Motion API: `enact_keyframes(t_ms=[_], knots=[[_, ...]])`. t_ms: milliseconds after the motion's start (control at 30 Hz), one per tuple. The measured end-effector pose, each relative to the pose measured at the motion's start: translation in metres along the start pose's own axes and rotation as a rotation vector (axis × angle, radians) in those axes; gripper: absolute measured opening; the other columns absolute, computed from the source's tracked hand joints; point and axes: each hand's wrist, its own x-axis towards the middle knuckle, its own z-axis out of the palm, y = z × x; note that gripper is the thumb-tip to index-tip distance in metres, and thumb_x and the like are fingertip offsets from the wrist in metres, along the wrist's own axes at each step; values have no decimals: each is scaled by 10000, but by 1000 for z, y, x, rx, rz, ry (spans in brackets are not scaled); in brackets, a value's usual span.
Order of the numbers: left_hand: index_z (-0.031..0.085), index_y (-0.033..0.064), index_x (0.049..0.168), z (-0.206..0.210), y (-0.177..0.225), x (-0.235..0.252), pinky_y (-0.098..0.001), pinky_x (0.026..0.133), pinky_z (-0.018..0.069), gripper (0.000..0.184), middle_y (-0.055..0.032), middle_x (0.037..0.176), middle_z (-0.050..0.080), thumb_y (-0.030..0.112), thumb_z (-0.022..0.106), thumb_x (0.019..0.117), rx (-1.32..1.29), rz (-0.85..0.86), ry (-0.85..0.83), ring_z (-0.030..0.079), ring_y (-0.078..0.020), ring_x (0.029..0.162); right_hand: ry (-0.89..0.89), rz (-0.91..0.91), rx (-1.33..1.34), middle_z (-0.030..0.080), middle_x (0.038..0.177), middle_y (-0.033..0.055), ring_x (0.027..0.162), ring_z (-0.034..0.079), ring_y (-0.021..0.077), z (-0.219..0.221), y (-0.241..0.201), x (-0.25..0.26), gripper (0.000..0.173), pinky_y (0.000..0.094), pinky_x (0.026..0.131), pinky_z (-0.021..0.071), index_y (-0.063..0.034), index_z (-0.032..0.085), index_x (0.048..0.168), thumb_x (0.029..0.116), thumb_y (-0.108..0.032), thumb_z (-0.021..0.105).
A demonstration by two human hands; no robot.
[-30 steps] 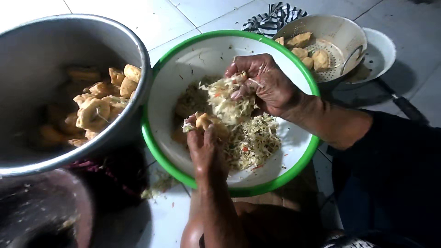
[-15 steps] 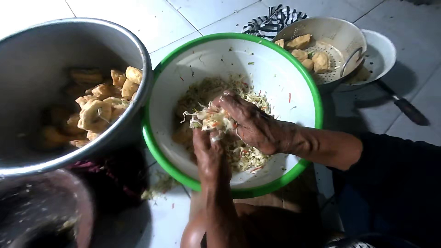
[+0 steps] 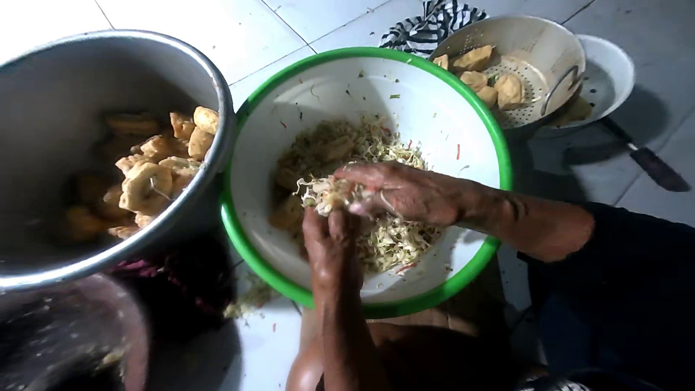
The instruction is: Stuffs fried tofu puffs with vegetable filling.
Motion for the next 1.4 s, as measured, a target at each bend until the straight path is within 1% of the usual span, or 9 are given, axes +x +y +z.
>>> enact_keyframes(t_ms=[100,233,367,567,700,900,1133,1267,1400], knots=[[535,126,1101,-2,-3,1,-160,640,526,162,90,805,595,43,408,1043,-2,20,-46,593,20,690,88,0,-46,682,1062,155,977,656,198,5,4,-1,282,355,888,528,32,639,1258,1039,-108,528],[527,130,1114,1,-1,-3,-170,646,545,158,92,808,615,34,437,1025,-23,32,20,617,18,693,157,2,-551,667,988,203,743,681,333,29,-7,-4,348,457,607,539,31,616,1289,965,-93,589],[513,115,1157,2,2,-2,-182,659,546,163,83,831,614,46,437,1030,3,21,50,626,17,727,-83,166,-687,623,1150,261,817,673,385,21,-29,4,453,482,648,516,18,492,1450,1022,-122,538],[516,78,1203,-3,-3,1,-188,655,548,180,59,872,615,48,450,1038,51,29,49,622,10,735,-99,137,-33,652,1246,203,1119,644,259,0,-12,7,380,417,981,506,19,547,1406,1050,-112,529],[524,84,1204,0,-3,0,-193,726,561,184,66,912,624,57,452,1036,47,68,0,632,14,797,81,58,31,630,905,106,803,592,144,8,2,13,234,311,737,494,18,662,1061,1065,-142,492],[505,125,1115,3,2,-3,-156,630,538,227,100,803,594,-33,412,982,-68,54,52,600,31,676,82,15,-424,652,799,104,706,674,268,17,-12,8,200,459,603,536,-17,622,1161,1008,-130,562],[495,107,1176,1,0,-1,-168,703,538,227,94,896,595,-7,392,1008,-30,88,75,609,40,792,-43,111,-511,659,1020,193,899,681,369,15,-25,20,360,512,708,530,-9,529,1361,1026,-142,542],[505,102,1138,-1,2,-1,-167,657,534,236,82,846,595,-42,393,988,-24,55,60,607,20,724,-74,92,-198,663,1220,223,1118,659,314,2,-19,17,399,447,979,512,32,518,1418,1039,-89,548],[527,124,1160,-1,1,-1,-161,671,541,242,96,864,618,4,369,1022,-37,48,9,615,31,742,-30,49,-319,692,1078,199,959,698,317,8,-11,4,469,461,850,566,27,485,1453,1007,-82,582]])
